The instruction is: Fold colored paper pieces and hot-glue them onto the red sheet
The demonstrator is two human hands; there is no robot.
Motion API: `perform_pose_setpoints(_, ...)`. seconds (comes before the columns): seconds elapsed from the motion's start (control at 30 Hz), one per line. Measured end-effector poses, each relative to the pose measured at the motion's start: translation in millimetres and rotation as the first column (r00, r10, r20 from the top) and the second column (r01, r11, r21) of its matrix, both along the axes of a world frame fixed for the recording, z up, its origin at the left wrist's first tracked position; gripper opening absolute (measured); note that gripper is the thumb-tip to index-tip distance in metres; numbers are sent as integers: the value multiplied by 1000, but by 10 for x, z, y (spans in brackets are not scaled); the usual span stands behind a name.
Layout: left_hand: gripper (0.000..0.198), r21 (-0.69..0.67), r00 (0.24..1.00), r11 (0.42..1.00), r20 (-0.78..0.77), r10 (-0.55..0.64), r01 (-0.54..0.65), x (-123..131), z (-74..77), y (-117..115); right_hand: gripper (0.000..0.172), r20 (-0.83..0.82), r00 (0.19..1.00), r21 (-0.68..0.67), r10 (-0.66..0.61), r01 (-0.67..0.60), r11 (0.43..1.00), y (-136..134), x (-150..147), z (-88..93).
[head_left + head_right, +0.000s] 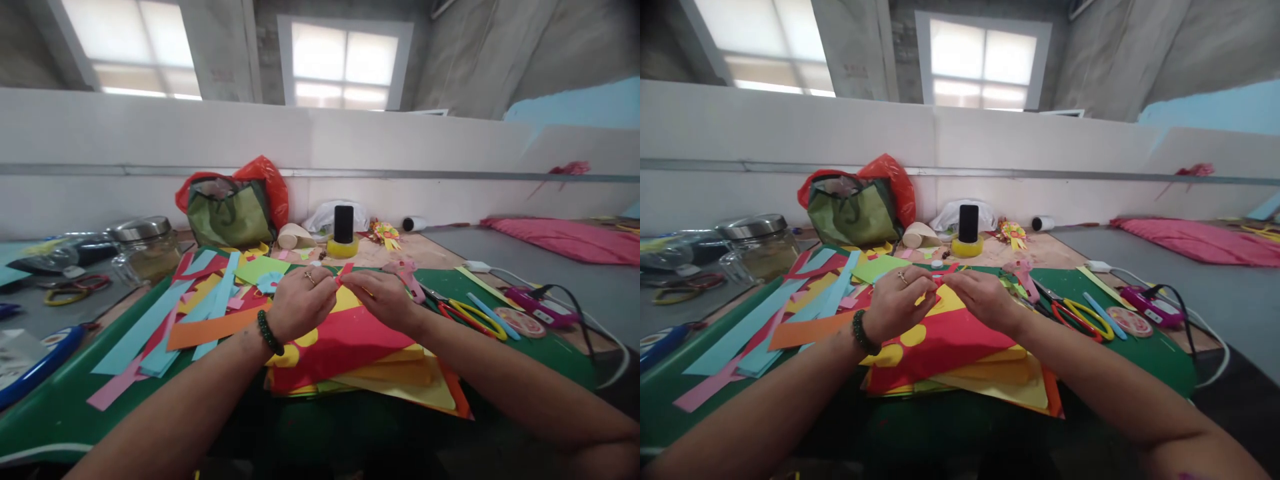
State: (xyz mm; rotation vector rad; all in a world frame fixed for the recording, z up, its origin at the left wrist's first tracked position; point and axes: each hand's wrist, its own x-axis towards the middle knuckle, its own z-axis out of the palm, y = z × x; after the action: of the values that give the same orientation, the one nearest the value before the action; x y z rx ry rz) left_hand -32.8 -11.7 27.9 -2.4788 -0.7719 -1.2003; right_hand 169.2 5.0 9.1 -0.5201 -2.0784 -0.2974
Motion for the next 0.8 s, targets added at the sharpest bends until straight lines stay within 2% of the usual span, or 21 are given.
perform_pose_setpoints(0.07,10,-179,988,979,137,-69,94,25,20,-35,19,-28,1000,-8,2,-3,1000,10,34,-12)
perform_pose_setpoints(0.13,17,-404,926,884,369,-76,233,54,40,-44,19,-74,997,-3,10,-11,1000,-1,37,-26)
perform_pose_setpoints(0.2,28,-593,834,707,552,8,386,84,45,-13,18,-110,993,2,39,-39,999,-18,18,-46)
perform_pose_setpoints(0.27,34,-695,773,516,627,96,500,111,27,45,16,-134,988,-17,79,-82,997,-31,-6,-73)
perform_pose_setpoints(0.3,36,-718,755,442,644,126,538,121,11,74,15,-146,985,-42,95,-102,994,-36,-16,-88)
perform_pose_setpoints(0.37,35,-731,725,348,666,175,587,136,-24,119,12,-166,980,-118,114,-134,984,-43,-30,-119)
perform_pose_setpoints(0.43,32,-730,710,312,676,199,608,143,-49,138,9,-193,974,-207,116,-155,966,-52,-39,-142)
perform_pose_setpoints(0.57,27,-730,708,302,677,199,613,149,-53,130,14,-276,956,-383,101,-206,900,-87,-67,-134)
perform_pose_setpoints(0.7,25,-733,711,327,672,208,597,154,-41,118,21,-433,900,-620,52,-340,707,-107,-106,-80)
perform_pose_setpoints(0.8,24,-749,733,374,645,216,548,156,-31,109,27,-524,851,-699,-23,-414,583,-93,-122,-59)
